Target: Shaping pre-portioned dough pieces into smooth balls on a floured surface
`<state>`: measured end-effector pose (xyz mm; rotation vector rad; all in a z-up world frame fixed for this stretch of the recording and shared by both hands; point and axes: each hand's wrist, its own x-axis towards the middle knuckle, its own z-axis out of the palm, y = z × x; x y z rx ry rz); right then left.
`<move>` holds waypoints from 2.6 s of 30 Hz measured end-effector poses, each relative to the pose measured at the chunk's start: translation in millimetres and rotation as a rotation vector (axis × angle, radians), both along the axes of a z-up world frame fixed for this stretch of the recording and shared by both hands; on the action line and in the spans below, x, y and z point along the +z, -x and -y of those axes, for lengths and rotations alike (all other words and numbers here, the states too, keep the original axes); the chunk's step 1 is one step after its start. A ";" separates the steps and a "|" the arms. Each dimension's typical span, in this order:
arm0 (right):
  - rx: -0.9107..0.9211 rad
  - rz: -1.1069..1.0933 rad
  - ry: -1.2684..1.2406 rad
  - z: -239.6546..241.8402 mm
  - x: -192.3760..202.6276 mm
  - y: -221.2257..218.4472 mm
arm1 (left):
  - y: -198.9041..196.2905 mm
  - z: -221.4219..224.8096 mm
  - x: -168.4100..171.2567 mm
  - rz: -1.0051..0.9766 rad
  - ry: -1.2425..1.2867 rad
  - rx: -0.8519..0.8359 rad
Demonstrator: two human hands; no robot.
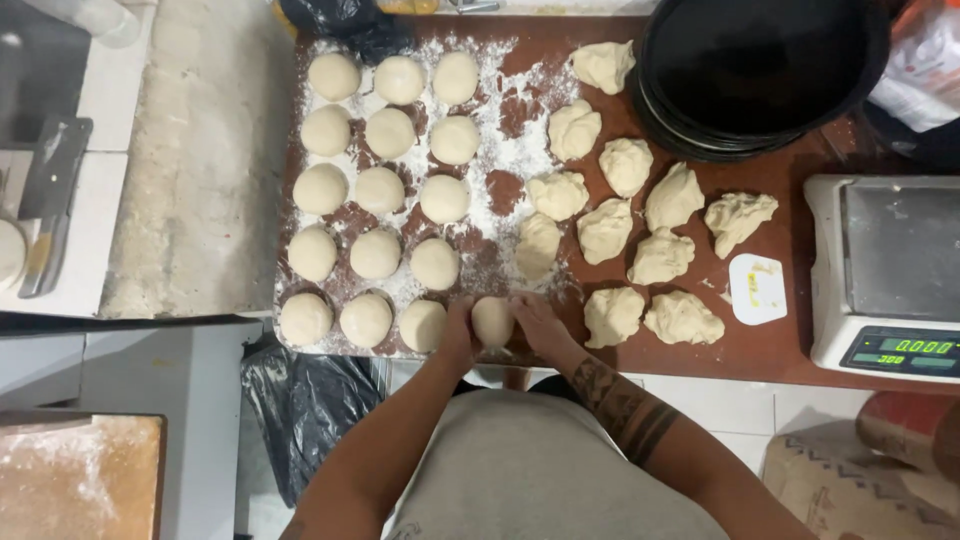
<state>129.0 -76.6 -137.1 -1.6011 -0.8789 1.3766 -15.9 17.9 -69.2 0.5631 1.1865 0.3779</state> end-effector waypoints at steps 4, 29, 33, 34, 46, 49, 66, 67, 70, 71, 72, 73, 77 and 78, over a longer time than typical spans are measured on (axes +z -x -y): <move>0.094 0.175 0.130 14.7 38.1 3.7 | 2.3 -0.4 -74.6 -0.584 -0.881 -0.629; -0.501 -0.295 0.311 -18.3 84.7 1.4 | 21.3 -26.0 63.6 -0.155 -0.191 -0.508; -0.498 -0.134 0.150 -91.5 49.9 -50.9 | 81.6 -47.2 32.0 -0.183 -0.454 -0.352; -0.232 0.342 0.090 -110.2 39.1 -70.0 | 97.4 -49.0 25.5 -0.284 -0.545 -0.350; -0.694 0.112 0.380 -357.4 61.5 -153.5 | 280.4 18.9 -31.4 -0.890 -0.210 0.024; -0.620 0.350 0.377 -363.1 20.2 -176.6 | 293.0 34.1 -65.9 -0.911 -0.166 0.023; -0.402 0.960 -0.408 -133.8 85.5 -99.3 | 233.7 -15.3 -22.0 -0.743 -0.252 0.091; -0.231 0.774 -0.080 -110.5 89.3 -80.8 | 230.3 -14.3 -24.1 -0.714 -0.226 0.133; 0.067 1.079 0.042 -53.0 41.6 -51.8 | 208.8 -14.9 -5.6 -0.707 -0.226 0.074; 0.211 1.578 -0.171 -37.2 15.3 -47.0 | 199.5 -15.5 4.9 -0.731 -0.248 -0.019; 0.206 1.578 -0.172 -46.2 15.4 -52.6 | 196.7 -17.1 -2.8 -0.731 -0.252 -0.020; 0.154 1.416 -0.128 -53.3 15.7 -57.9 | 194.3 -15.7 -10.3 -0.743 -0.328 -0.132; 0.434 1.422 -0.451 -81.4 -53.0 -100.3 | 176.7 -7.7 -24.1 -0.685 -0.621 -0.251; 0.429 1.419 -0.455 -85.4 -34.1 -92.2 | 169.9 -5.9 -17.5 -0.690 -0.625 -0.253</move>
